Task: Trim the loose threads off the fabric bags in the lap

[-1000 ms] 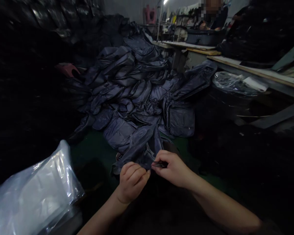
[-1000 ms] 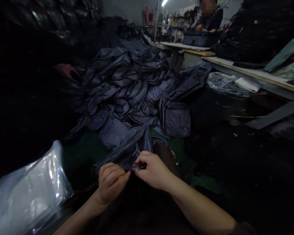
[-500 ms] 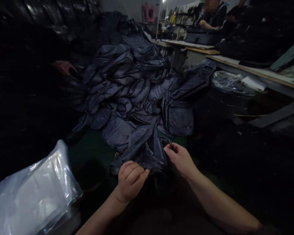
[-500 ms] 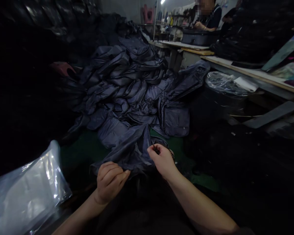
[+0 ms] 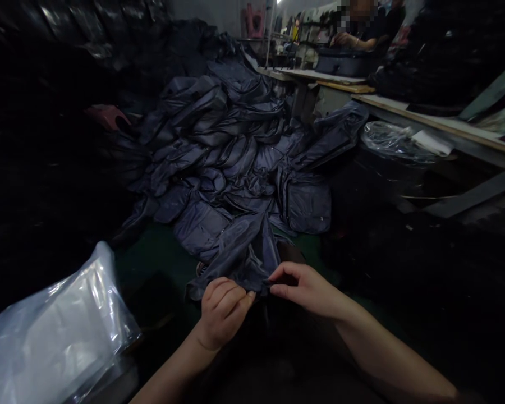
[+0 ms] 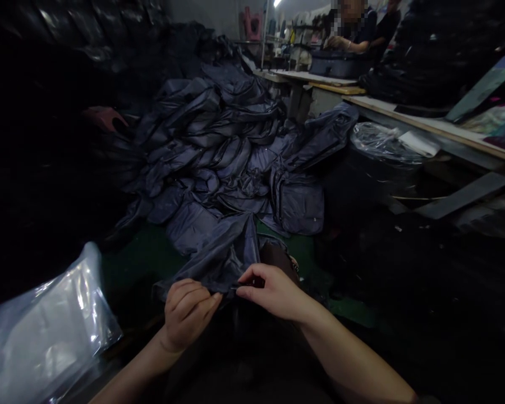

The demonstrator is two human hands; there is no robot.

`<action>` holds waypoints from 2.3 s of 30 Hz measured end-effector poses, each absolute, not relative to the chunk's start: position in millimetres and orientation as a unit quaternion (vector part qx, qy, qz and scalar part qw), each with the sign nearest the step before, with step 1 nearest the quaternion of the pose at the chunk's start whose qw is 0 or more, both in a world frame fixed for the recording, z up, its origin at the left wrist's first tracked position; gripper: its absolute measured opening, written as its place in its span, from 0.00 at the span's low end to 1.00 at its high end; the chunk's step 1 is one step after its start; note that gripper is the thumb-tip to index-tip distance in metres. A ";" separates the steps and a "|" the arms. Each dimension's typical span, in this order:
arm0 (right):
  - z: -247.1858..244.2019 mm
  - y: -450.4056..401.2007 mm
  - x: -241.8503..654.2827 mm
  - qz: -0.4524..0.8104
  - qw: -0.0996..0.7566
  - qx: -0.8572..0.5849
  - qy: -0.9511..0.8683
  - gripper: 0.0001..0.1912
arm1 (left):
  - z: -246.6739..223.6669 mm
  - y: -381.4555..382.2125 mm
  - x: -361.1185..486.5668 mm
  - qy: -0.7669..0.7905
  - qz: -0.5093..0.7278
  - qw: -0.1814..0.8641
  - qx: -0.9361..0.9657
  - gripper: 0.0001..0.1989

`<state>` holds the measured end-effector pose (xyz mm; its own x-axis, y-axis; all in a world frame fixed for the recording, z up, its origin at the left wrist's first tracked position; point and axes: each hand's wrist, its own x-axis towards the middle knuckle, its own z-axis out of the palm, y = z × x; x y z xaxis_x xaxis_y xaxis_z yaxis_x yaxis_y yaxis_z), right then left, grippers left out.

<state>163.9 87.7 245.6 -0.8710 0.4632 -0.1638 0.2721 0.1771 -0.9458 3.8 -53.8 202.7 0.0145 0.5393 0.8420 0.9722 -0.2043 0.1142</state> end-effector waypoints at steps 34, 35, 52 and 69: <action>235.3 85.6 159.8 0.630 0.070 -0.253 -0.731 0.12 | 196.3 -58.9 6.9 -0.564 -0.410 0.251 -0.672 0.11; 235.3 85.2 159.0 0.626 0.073 -0.251 -0.734 0.12 | 196.2 -58.9 6.9 -0.563 -0.410 0.252 -0.672 0.11; 223.3 86.7 158.1 0.645 0.200 -0.345 -0.652 0.17 | 198.3 -57.7 6.9 -0.570 -0.399 0.260 -0.670 0.10; 220.3 73.9 112.8 0.661 0.158 -0.269 -0.682 0.12 | 197.6 -57.4 7.9 -0.589 -0.411 0.235 -0.655 0.10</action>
